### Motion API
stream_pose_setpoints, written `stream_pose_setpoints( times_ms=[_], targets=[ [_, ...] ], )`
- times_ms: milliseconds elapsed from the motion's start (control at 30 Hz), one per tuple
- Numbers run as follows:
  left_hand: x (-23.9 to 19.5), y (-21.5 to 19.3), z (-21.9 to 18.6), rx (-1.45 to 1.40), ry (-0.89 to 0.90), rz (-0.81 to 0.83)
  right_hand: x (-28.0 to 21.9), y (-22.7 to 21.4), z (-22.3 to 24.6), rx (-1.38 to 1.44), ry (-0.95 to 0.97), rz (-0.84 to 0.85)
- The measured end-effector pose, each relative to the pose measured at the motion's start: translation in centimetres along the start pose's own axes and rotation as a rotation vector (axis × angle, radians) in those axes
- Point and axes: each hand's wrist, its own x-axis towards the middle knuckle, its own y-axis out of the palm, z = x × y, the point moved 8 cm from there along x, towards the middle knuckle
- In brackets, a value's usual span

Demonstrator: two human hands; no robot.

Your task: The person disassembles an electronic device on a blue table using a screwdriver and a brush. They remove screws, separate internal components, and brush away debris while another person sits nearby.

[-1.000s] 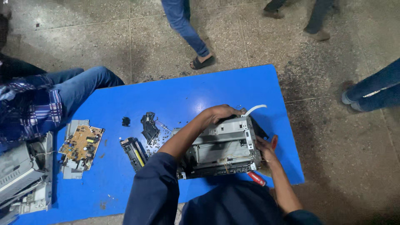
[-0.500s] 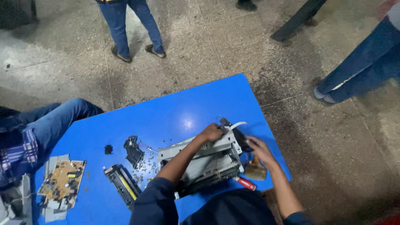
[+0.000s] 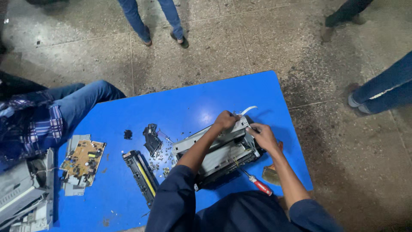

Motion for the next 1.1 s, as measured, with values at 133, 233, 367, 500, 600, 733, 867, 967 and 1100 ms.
stream_pose_setpoints(
  times_ms=[133, 233, 367, 500, 600, 733, 867, 967, 1100],
  targets=[
    [0.0, -0.3, 0.0, -0.091, 0.064, -0.007, -0.7, 0.1, -1.3, 0.127, 0.217, -0.027],
    [0.1, -0.5, 0.4, -0.205, 0.046, 0.007, -0.7, 0.3, -1.0, 0.148, 0.292, -0.022],
    [0.7, -0.1, 1.2, -0.133, -0.028, 0.02, -0.9, -0.3, -1.0, 0.138, 0.316, -0.019],
    [0.8, 0.6, 1.7, -0.137, 0.018, 0.017, -0.3, -0.4, -2.3, -0.039, 0.387, 0.073],
    [0.5, 0.1, 0.9, -0.218, 0.058, -0.01, 1.7, -0.2, 0.4, 0.046, 0.002, 0.099],
    [-3.2, -2.6, -1.9, -0.21, 0.245, -0.252, 1.7, 0.8, -1.1, 0.132, 0.144, 0.167],
    [-8.9, -3.0, -4.8, 0.031, 0.284, -0.152, 1.6, 0.6, -1.6, 0.231, 0.138, 0.152],
    [-13.9, -3.5, -6.3, 0.294, 0.43, -0.321, 1.5, 0.4, -3.0, 0.223, 0.174, 0.145],
    [-17.1, -3.5, -4.2, 0.61, 0.396, -0.455, 1.2, 0.3, -3.5, 0.191, 0.206, 0.194]
  ],
)
